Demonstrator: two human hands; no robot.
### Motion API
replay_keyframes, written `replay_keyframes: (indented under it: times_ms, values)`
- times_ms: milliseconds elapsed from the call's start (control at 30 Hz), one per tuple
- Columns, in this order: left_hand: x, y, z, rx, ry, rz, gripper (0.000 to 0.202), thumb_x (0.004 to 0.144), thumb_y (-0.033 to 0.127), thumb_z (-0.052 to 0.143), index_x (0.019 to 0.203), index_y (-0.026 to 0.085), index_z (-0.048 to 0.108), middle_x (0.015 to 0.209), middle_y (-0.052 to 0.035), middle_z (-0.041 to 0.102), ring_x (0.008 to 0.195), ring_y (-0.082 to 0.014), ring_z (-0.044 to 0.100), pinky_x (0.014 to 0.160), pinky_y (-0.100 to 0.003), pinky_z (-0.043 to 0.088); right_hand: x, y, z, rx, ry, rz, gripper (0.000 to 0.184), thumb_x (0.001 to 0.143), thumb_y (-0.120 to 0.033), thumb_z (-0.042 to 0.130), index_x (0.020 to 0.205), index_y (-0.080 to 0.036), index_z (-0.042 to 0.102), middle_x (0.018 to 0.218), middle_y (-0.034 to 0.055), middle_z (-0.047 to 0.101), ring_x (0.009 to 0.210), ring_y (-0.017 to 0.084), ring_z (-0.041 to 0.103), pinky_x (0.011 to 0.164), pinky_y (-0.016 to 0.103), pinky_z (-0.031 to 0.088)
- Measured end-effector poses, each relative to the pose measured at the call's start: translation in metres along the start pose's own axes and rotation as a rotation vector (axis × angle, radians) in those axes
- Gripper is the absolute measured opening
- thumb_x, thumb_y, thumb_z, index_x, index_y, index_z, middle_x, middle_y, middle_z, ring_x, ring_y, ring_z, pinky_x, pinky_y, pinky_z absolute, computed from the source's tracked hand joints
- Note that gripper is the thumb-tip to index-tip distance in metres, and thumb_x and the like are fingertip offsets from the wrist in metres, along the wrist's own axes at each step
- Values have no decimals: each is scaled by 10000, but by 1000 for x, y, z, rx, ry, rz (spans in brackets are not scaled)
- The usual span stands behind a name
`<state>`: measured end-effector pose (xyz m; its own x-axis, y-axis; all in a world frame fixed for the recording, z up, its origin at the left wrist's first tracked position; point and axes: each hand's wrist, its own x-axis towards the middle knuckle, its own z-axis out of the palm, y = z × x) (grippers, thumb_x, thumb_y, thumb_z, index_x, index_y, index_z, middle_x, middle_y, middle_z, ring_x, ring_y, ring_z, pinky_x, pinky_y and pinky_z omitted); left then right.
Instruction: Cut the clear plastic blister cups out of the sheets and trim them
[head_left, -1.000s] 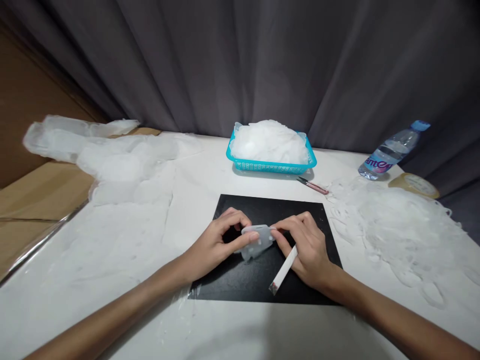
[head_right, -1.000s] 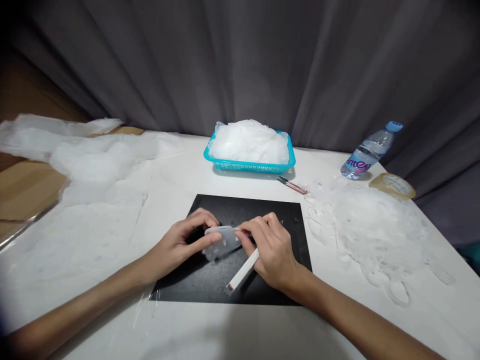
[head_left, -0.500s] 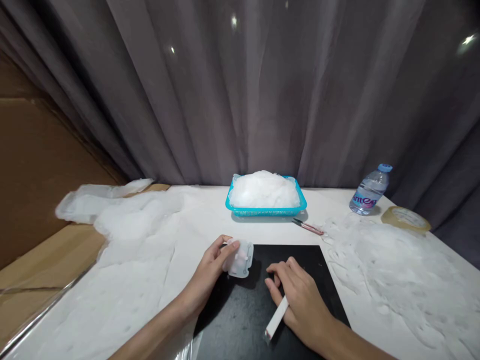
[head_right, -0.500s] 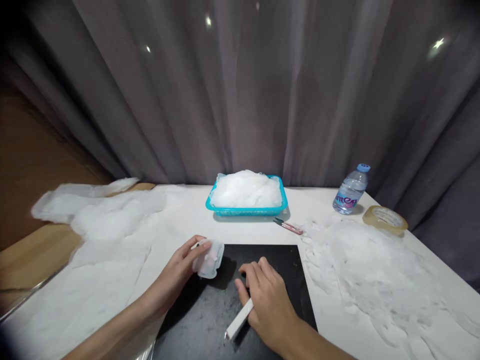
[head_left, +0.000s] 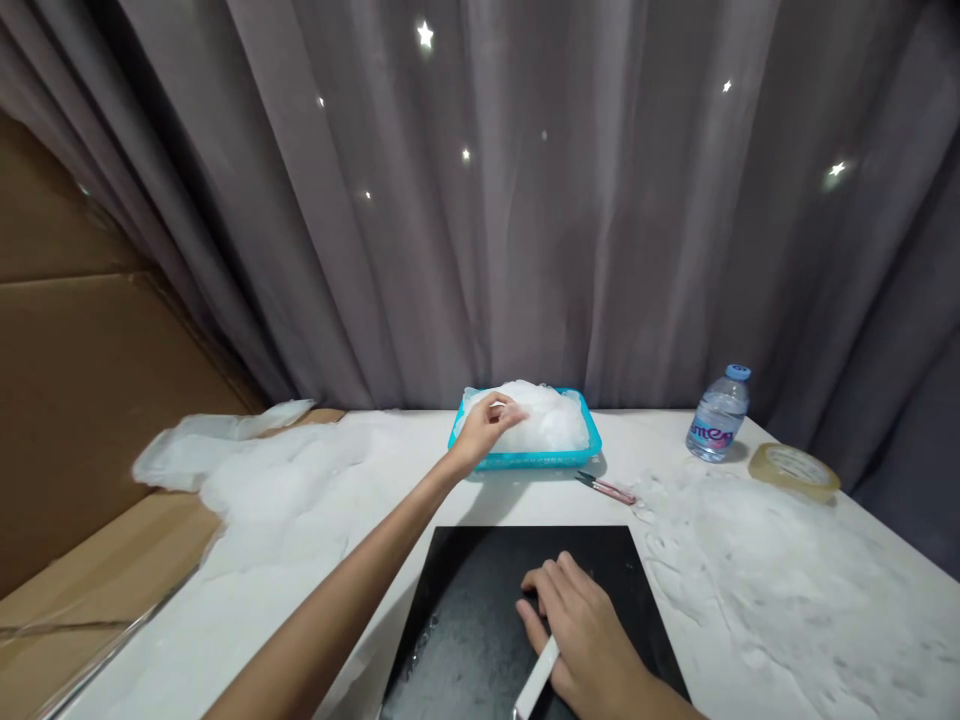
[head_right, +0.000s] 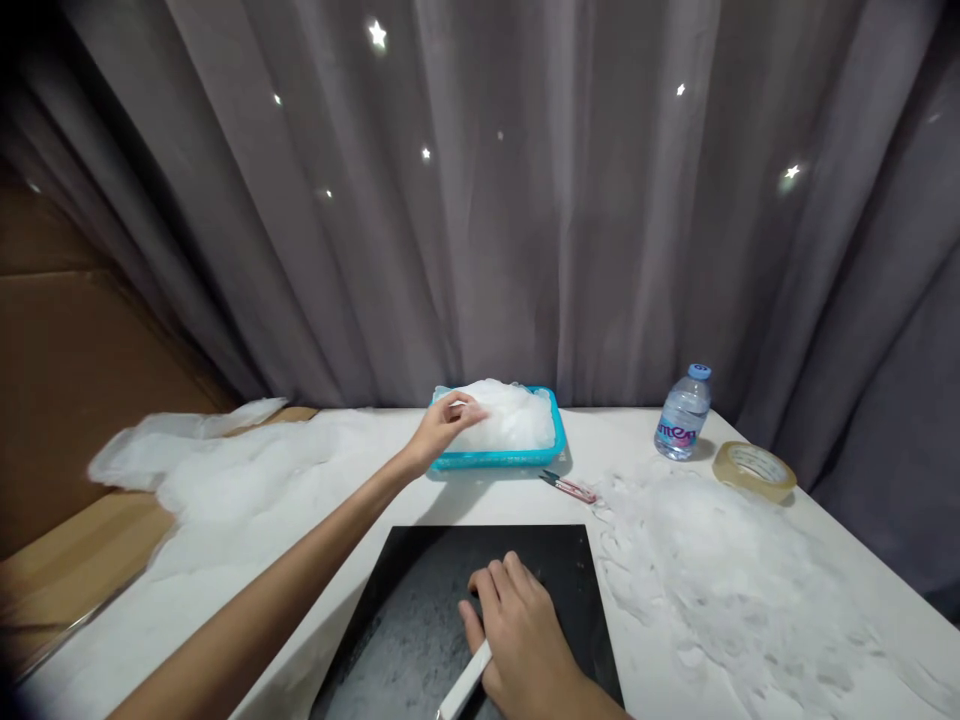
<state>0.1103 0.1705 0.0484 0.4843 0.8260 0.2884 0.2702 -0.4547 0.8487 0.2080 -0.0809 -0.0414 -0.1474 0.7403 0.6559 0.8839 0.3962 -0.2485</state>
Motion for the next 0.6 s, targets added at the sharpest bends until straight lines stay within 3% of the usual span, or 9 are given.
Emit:
replay_keyframes:
  times_ms: [133, 267, 367, 500, 600]
  values:
    - [-4, -6, 11, 158, -6, 152, 343, 985, 332, 686, 1280, 165, 629, 1278, -107, 655, 1105, -262, 663, 949, -479, 578, -1, 1, 3, -10, 2, 1, 73, 980, -160, 520, 955, -223, 546, 833, 47, 649, 757, 244, 627, 672, 347, 507]
    - [-15, -8, 3, 299, 63, 257, 366, 857, 272, 784, 1171, 199, 609, 1209, -91, 617, 1127, -286, 571, 1072, -501, 458, 0, 0, 2, -19, 8, -8, 70, 983, -166, 525, 952, -227, 541, 823, 43, 644, 754, 245, 632, 682, 350, 515]
    - [-30, -10, -6, 391, 99, 273, 383, 872, 314, 751, 1191, 204, 571, 1235, -108, 577, 1143, -301, 543, 1082, -484, 423, -1, -1, -1, -1, -8, -10, 96, 1006, -170, 486, 953, -228, 541, 827, 44, 643, 759, 249, 634, 682, 361, 519]
    - [-51, -17, -32, 499, 138, 224, 293, 935, 365, 639, 1165, 200, 563, 1182, -109, 589, 1078, -284, 569, 1047, -446, 437, -4, -1, -4, 25, -33, -6, 131, 1040, -182, 440, 979, -226, 546, 847, 53, 644, 781, 258, 641, 688, 373, 527]
    - [-69, -21, -71, 577, 161, 152, 234, 944, 379, 574, 1087, 195, 574, 1115, -99, 619, 1018, -260, 597, 988, -390, 465, -6, -1, -5, 31, -60, -12, 129, 1050, -193, 433, 1001, -227, 548, 858, 58, 641, 796, 260, 647, 687, 374, 533]
